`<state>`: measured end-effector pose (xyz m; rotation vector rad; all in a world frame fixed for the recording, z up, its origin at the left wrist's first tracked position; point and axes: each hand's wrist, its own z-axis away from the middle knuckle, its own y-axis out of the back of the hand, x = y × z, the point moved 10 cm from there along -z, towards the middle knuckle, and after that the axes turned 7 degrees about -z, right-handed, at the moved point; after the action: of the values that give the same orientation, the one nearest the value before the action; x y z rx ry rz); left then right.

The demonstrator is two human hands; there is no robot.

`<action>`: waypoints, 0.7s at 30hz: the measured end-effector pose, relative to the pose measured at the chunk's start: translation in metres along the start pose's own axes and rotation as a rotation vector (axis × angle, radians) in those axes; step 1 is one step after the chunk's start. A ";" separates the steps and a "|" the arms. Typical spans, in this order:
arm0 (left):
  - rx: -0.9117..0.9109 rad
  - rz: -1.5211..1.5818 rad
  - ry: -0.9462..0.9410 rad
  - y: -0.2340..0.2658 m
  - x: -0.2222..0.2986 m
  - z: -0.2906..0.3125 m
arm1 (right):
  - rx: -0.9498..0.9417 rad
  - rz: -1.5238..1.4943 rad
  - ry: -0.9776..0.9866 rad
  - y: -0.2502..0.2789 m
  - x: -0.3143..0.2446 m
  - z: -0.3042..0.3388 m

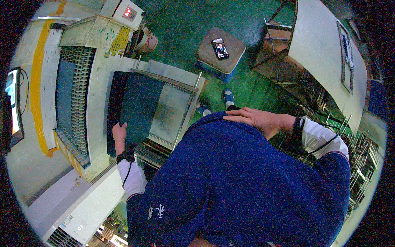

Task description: Operating a bending machine to process blue metal sheets.

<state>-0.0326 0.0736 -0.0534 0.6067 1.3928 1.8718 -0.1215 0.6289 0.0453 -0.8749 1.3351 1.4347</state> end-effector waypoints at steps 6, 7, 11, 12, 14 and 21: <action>-0.004 -0.014 0.015 0.005 0.007 0.003 | 0.005 -0.005 0.002 0.000 0.001 -0.001; -0.001 -0.025 0.021 0.007 0.008 0.003 | 0.007 -0.008 0.003 0.000 0.001 -0.001; -0.025 0.013 0.030 0.006 0.006 0.005 | 0.000 0.009 0.012 -0.001 0.001 -0.002; -0.016 0.007 0.025 0.007 0.006 0.005 | -0.001 0.005 0.008 -0.001 0.001 -0.002; 0.003 -0.007 0.015 0.007 0.006 0.004 | -0.004 -0.003 0.000 0.000 -0.001 -0.002; -0.003 0.010 0.002 0.011 0.010 0.007 | -0.035 0.005 -0.037 -0.004 0.006 0.000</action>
<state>-0.0371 0.0836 -0.0415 0.6121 1.3903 1.8823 -0.1195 0.6295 0.0381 -0.8640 1.2893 1.4750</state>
